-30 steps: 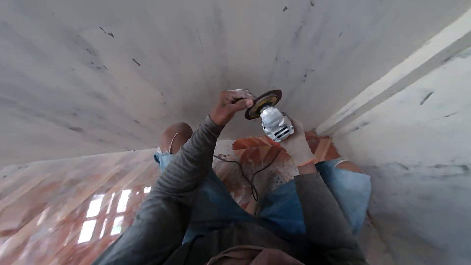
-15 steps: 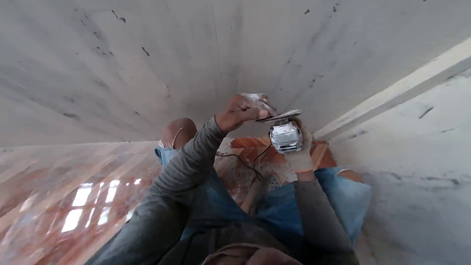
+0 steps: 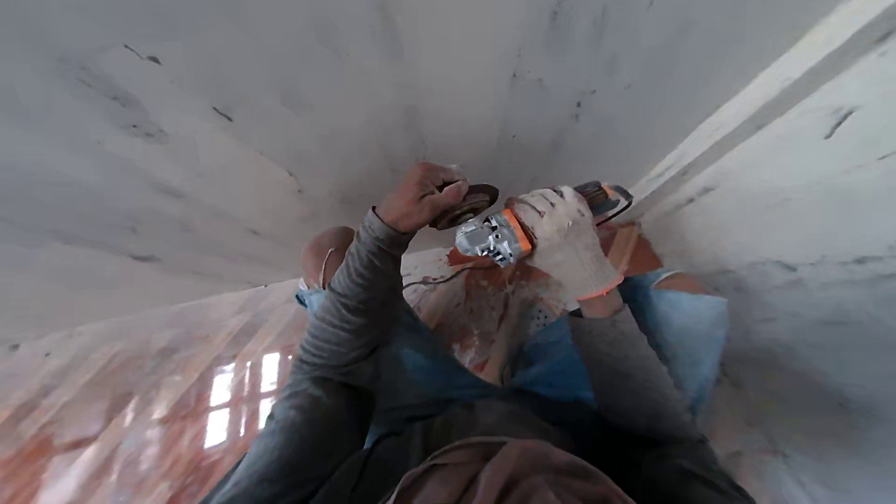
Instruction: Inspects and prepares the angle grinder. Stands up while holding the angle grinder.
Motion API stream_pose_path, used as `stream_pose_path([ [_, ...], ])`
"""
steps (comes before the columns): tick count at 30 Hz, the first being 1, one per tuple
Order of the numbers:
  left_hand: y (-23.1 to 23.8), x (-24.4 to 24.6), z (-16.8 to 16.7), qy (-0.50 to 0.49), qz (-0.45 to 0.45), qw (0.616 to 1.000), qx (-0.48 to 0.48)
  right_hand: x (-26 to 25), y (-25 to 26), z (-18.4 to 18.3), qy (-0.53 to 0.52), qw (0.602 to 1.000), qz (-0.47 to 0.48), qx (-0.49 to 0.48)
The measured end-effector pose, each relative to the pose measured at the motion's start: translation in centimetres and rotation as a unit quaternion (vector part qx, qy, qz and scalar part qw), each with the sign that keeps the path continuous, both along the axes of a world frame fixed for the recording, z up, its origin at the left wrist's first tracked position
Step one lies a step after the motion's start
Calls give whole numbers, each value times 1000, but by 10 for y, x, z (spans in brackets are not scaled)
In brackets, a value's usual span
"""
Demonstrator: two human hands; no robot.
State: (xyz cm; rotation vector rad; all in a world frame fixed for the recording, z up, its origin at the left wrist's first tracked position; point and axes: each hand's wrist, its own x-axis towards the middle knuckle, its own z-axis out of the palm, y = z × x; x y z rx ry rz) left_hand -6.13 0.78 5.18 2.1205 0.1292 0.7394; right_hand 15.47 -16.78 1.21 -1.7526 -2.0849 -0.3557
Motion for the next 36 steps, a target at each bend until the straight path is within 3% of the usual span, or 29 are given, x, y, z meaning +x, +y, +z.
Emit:
stream_pose_path([
  [13,5,2,-3,-7,-69,997,-33,16,-2,-5,-9,999,20,40],
  [19,8,4,-9,-24,-69,993,-94,17,-1,-7,-8,998,17,65],
  [30,2,8,-9,53,40,992,109,2,-14,1,-25,1000,-10,7],
  [33,-9,17,-9,30,85,985,148,-10,-23,43,-35,990,-47,-128],
  [36,-11,24,-12,-25,111,982,150,4,-6,-1,-21,997,-66,26],
])
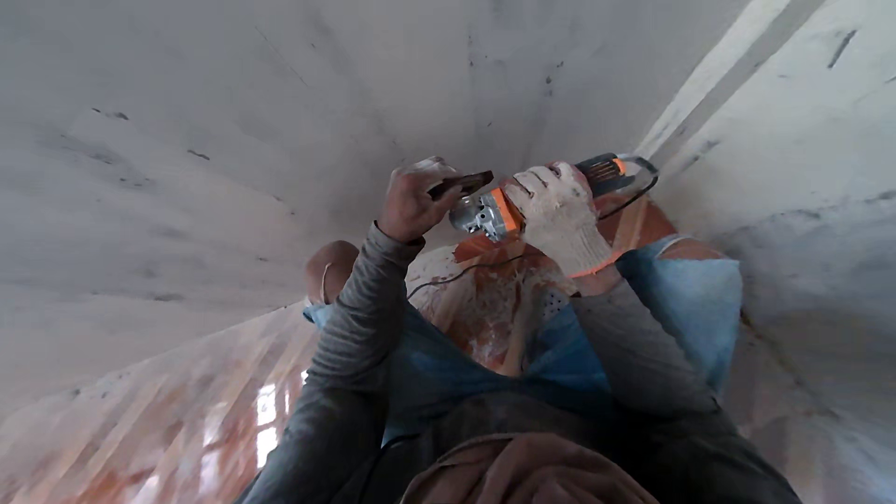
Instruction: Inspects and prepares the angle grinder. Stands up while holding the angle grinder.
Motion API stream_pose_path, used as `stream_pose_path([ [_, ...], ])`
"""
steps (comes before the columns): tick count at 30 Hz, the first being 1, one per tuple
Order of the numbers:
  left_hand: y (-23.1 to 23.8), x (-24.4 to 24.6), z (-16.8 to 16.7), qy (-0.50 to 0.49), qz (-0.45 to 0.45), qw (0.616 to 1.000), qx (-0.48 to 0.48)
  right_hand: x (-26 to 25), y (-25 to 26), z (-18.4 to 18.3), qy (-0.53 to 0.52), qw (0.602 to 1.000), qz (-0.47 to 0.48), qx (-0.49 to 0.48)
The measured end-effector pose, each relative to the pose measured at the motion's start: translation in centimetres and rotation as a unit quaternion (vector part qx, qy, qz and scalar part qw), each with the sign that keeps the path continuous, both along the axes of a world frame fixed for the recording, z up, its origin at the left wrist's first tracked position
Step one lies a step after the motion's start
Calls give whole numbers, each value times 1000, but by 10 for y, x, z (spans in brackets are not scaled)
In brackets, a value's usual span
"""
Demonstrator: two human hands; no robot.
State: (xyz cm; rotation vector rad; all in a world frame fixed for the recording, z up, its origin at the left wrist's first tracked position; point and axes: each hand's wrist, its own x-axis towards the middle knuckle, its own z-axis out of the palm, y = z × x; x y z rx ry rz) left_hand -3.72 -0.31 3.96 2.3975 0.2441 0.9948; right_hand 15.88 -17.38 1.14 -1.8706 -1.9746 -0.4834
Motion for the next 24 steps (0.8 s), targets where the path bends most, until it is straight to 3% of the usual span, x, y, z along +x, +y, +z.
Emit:
stream_pose_path([
  [3,-2,5,0,-83,62,991,-88,-2,2,2,61,994,-89,14],
  [5,2,1,0,-112,77,977,-166,-10,-13,47,208,957,-161,-123],
  [6,4,-4,-1,-81,84,975,-189,-11,-18,55,295,928,-186,-133],
  [8,2,-9,-3,111,91,969,-202,-14,-22,19,422,880,-219,-11],
  [9,-3,-4,-9,205,66,955,-203,-16,-23,3,459,858,-230,30],
  [11,-27,20,-27,272,-11,942,-194,-17,-14,0,488,835,-254,38],
  [13,-63,46,-43,230,-73,947,-211,-22,-10,11,488,830,-270,11],
  [15,-90,60,-53,160,-93,951,-247,-26,-5,8,513,809,-280,63],
  [18,-92,60,-58,66,-107,946,-299,-45,-13,9,525,817,-232,55],
  [21,-80,52,-70,-14,-64,940,-334,-63,-11,23,524,837,-149,54],
  [23,-71,45,-70,-93,-60,891,-439,-64,-19,37,497,864,-82,26],
  [24,-66,38,-68,-128,-99,838,-520,-60,-23,45,482,874,-38,42],
])
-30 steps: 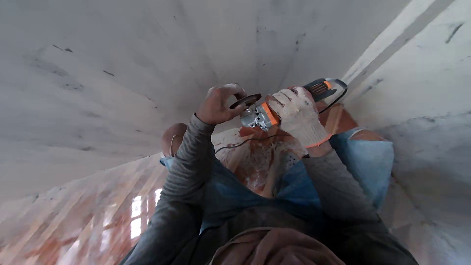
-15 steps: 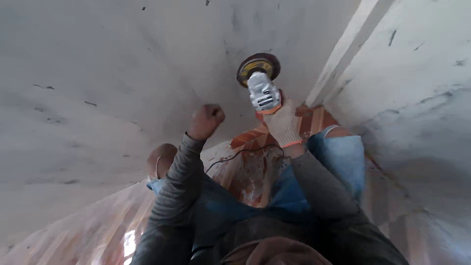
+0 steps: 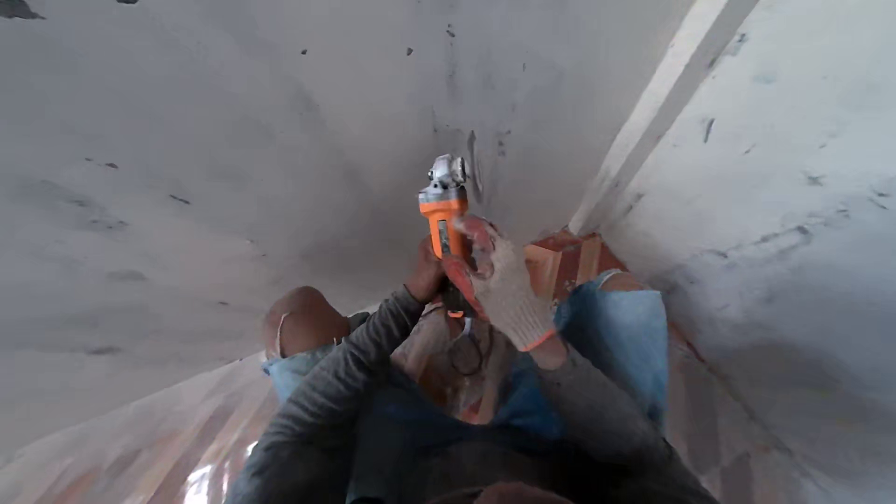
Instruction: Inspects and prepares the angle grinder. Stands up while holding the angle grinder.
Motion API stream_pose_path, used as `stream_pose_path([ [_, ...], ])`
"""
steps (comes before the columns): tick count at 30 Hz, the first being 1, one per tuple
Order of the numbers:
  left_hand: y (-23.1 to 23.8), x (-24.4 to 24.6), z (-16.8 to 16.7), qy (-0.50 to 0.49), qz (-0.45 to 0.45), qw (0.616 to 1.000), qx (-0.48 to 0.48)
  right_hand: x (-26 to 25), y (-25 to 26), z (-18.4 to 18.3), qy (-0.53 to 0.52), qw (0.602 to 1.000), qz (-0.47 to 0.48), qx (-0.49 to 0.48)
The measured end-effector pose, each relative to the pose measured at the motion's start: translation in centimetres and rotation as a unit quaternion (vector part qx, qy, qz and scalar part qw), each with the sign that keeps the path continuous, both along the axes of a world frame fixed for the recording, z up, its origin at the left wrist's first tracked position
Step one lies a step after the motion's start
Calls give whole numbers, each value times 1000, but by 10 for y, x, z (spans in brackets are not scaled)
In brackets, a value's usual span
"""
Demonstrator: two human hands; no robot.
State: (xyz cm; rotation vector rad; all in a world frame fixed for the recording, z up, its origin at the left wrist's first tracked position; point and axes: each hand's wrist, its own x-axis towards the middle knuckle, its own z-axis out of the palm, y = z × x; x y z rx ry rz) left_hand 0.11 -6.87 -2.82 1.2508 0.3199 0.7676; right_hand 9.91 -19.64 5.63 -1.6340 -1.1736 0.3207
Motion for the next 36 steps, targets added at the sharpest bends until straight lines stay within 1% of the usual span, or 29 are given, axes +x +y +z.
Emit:
stream_pose_path([
  [1,6,-7,2,-51,-58,993,-83,7,-4,8,-5,999,23,48],
  [2,16,-13,0,-101,-151,973,-140,15,-8,15,12,993,39,106],
  [3,28,-16,-8,-150,-250,939,-181,25,-12,18,33,984,39,173],
  [4,36,-16,-17,-185,-316,905,-218,38,-14,18,41,971,11,236],
  [5,41,-16,-24,-204,-356,878,-247,50,-15,16,38,959,-30,278],
  [6,42,-17,-30,-213,-378,861,-265,63,-14,13,21,956,-78,284],
  [8,41,-15,-35,-212,-405,847,-272,80,-15,3,-9,966,-149,214],
  [10,37,-8,-38,-204,-435,831,-280,76,-19,-6,-21,971,-224,81],
  [11,34,-4,-39,-200,-451,820,-289,71,-20,-8,-32,970,-240,13],
  [12,31,0,-39,-196,-467,809,-298,67,-21,-7,-39,971,-235,-29],
  [13,26,4,-37,-190,-478,802,-302,65,-19,-7,-47,973,-223,-27],
  [16,13,15,-35,-178,-507,787,-302,65,-16,-2,-110,975,-189,42],
  [18,7,18,-35,-182,-517,788,-280,66,-15,4,-140,975,-151,82],
  [19,5,18,-36,-182,-509,800,-260,67,-15,6,-156,973,-141,99],
  [20,4,16,-39,-176,-484,824,-235,66,-16,5,-178,968,-144,106],
  [21,2,15,-38,-166,-449,853,-209,65,-18,4,-200,962,-156,100],
  [23,-5,15,-25,-118,-356,912,-166,67,-23,5,-231,957,-149,93],
  [24,-9,16,-17,-101,-315,932,-145,69,-23,5,-227,958,-146,98],
  [26,-12,19,-6,-83,-247,959,-112,72,-19,8,-171,973,-111,111],
  [29,-13,15,11,-50,-164,982,-74,73,-8,3,-49,986,-53,148],
  [32,-20,7,34,27,-77,996,-36,68,-4,-10,29,984,-93,146],
  [34,-27,3,44,97,6,995,32,69,0,-14,77,981,-82,155],
  [36,-30,0,43,143,67,984,85,65,2,-14,103,980,-97,140],
])
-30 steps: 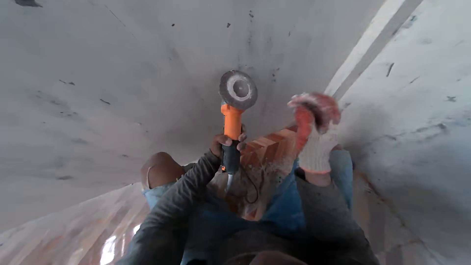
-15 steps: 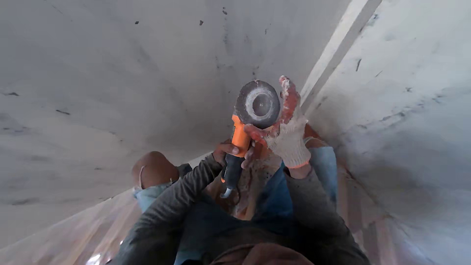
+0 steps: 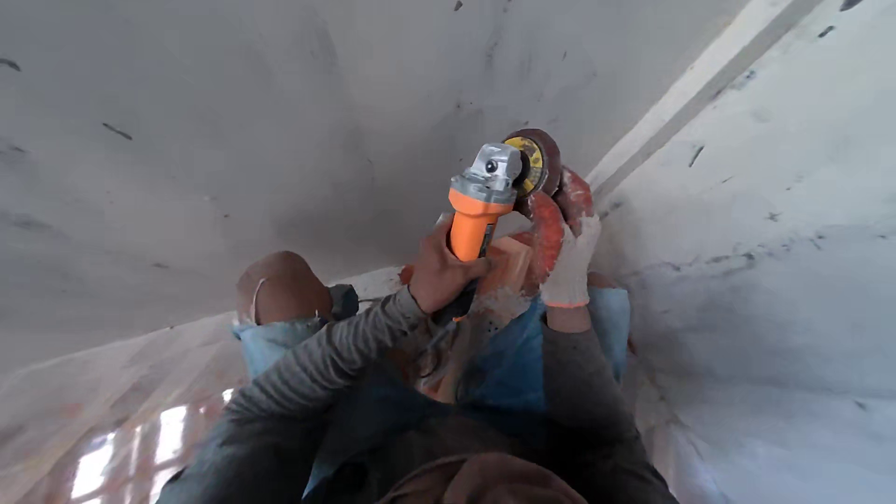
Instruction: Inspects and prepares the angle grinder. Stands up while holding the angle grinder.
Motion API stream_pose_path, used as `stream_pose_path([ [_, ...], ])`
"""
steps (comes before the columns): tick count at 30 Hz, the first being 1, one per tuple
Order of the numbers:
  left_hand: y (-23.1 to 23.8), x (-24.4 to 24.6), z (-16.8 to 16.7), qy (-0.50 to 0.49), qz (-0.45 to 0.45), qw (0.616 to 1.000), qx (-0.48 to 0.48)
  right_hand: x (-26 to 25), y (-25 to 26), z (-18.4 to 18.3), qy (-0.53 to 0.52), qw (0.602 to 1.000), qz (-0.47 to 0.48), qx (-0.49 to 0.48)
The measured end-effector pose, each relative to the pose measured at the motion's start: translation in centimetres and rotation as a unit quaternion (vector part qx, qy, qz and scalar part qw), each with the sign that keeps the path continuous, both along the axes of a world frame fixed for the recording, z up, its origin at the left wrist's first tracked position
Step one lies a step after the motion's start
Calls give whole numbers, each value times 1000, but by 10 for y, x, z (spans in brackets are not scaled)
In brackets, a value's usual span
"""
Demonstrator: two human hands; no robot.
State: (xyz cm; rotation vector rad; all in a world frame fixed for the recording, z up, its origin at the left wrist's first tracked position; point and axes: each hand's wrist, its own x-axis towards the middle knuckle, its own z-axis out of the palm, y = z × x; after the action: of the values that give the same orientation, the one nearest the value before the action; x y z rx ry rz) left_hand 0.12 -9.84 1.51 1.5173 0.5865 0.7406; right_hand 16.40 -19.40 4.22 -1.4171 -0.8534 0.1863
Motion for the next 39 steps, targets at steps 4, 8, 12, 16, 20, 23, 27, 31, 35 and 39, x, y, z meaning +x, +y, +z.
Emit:
stream_pose_path([
  [4,6,-5,-7,56,39,996,60,6,5,1,19,995,91,25],
  [8,10,-7,-7,73,62,990,107,11,4,1,70,994,88,10],
  [12,9,-6,-5,73,69,988,117,15,-5,-2,46,996,78,-18],
  [16,8,-4,-7,72,63,987,127,15,-5,-2,44,998,37,-16],
  [20,7,-3,-9,71,58,988,123,20,-4,1,44,998,27,-20],
  [23,8,-3,-10,63,62,987,137,20,-9,-2,65,996,46,-35],
  [27,9,-4,-10,62,69,985,143,17,-8,1,86,994,69,-23],
  [31,10,-4,-11,60,81,982,160,17,-6,1,109,986,119,30],
  [35,14,-5,-17,34,111,958,263,22,1,-2,142,954,231,130],
  [39,19,-6,-19,32,136,903,406,19,3,-3,176,958,190,123],
])
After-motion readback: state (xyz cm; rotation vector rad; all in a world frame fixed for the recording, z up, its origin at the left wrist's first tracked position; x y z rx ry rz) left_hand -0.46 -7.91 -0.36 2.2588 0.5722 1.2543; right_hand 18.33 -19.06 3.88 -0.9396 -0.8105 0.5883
